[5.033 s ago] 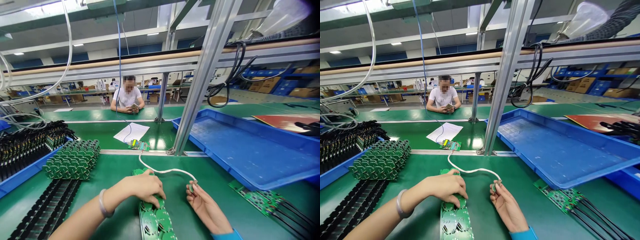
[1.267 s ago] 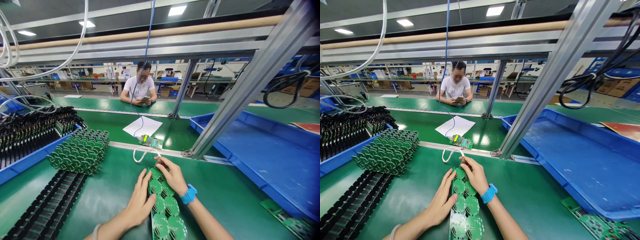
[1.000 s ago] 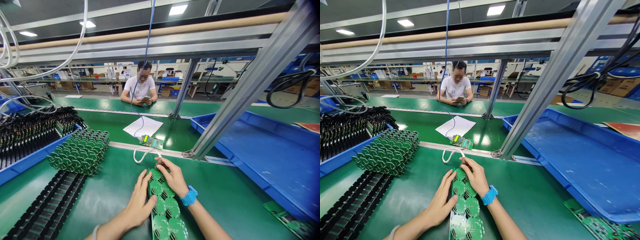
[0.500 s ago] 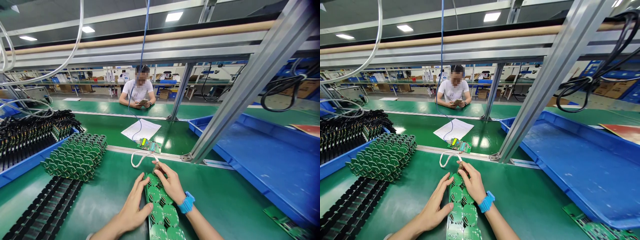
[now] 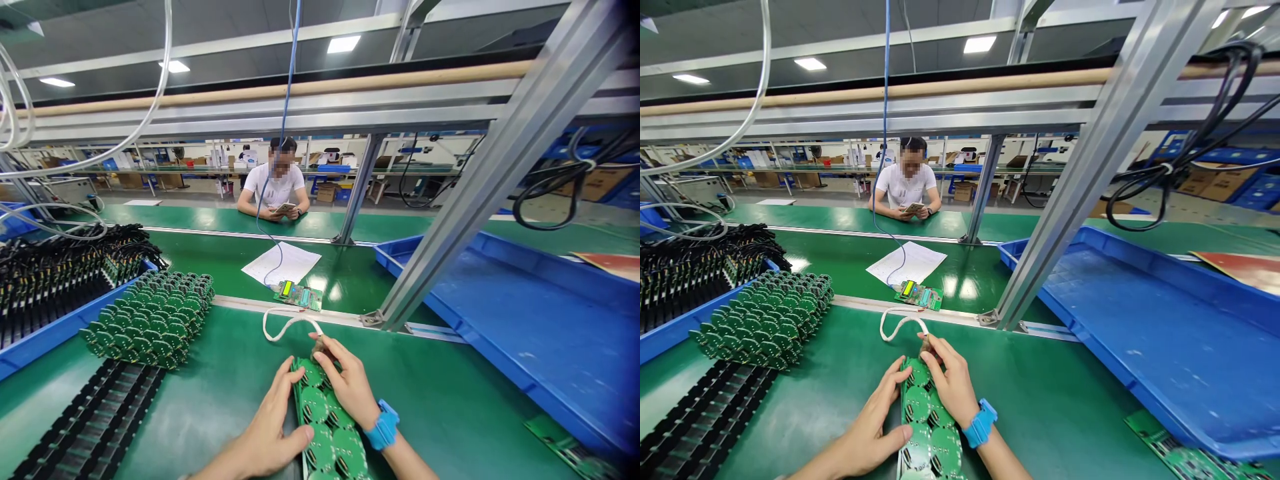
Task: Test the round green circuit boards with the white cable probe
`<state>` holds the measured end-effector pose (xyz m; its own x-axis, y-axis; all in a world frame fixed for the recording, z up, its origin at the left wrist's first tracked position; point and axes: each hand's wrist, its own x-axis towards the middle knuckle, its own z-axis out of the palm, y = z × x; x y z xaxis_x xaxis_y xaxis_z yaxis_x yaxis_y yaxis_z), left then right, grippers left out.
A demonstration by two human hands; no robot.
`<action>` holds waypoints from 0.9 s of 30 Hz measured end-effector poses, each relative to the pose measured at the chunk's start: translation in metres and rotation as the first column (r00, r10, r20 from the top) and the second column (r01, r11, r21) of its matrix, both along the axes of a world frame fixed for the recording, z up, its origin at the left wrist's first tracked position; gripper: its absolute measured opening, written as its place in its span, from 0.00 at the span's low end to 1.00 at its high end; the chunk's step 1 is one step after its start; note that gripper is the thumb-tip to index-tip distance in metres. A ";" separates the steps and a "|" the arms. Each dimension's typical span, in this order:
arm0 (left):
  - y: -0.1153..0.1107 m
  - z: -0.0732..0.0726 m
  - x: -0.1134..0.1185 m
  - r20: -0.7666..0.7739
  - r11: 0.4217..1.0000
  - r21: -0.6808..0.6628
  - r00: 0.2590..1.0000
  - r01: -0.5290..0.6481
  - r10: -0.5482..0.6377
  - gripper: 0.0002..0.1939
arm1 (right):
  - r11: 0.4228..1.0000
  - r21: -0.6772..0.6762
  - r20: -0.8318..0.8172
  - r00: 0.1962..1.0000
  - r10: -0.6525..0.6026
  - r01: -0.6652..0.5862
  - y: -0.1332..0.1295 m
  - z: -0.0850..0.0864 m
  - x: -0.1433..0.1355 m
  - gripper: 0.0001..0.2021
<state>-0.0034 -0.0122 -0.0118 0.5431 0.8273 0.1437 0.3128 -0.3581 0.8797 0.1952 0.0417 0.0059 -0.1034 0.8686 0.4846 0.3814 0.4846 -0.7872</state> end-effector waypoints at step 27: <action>-0.001 0.011 0.005 -0.197 0.937 0.244 0.959 0.249 -0.204 0.47 | 0.994 0.063 0.077 0.992 -0.099 0.094 -0.037 0.002 0.026 0.17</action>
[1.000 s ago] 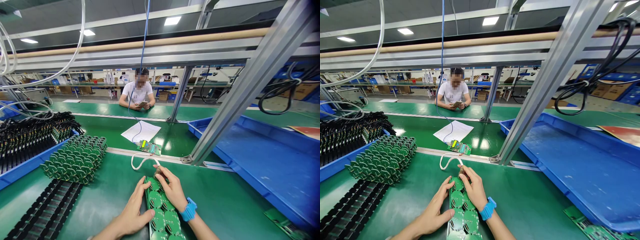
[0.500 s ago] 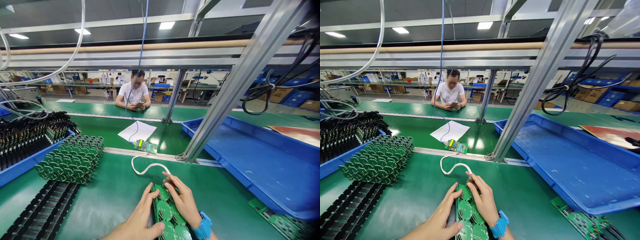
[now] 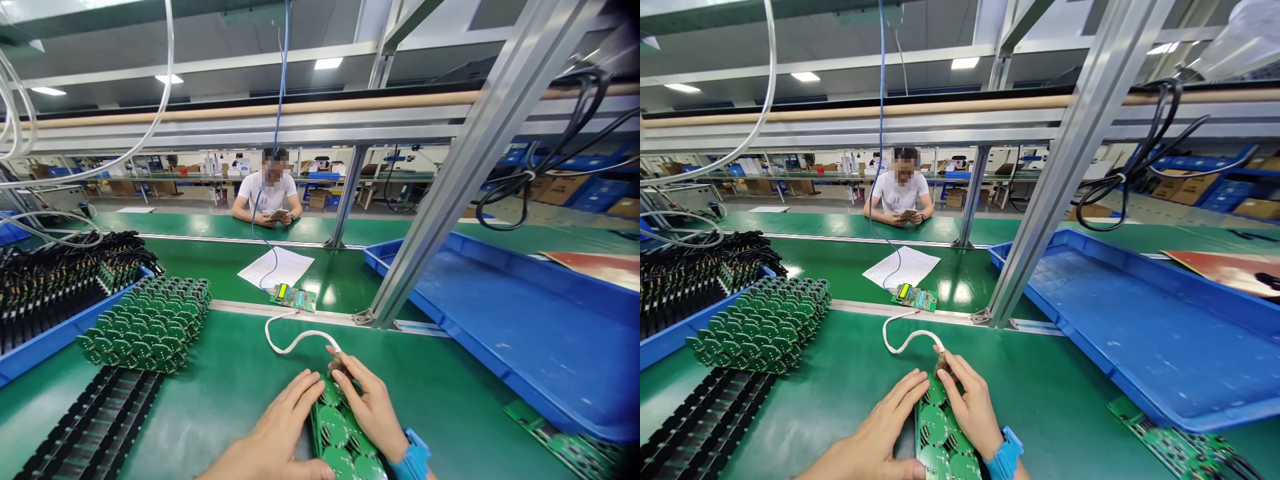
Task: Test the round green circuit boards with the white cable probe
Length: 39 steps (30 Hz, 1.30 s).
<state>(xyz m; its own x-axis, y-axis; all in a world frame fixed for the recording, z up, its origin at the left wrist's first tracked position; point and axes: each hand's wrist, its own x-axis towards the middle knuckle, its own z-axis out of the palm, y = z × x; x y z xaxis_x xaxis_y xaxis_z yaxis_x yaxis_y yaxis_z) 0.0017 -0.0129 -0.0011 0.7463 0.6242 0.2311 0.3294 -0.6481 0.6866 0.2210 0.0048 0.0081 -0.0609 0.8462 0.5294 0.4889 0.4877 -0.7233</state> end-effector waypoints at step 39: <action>-0.001 0.016 0.004 -0.100 0.996 0.084 0.995 0.022 -0.014 0.23 | 0.999 -0.035 -0.073 0.997 0.007 -0.009 0.000 0.008 -0.001 0.12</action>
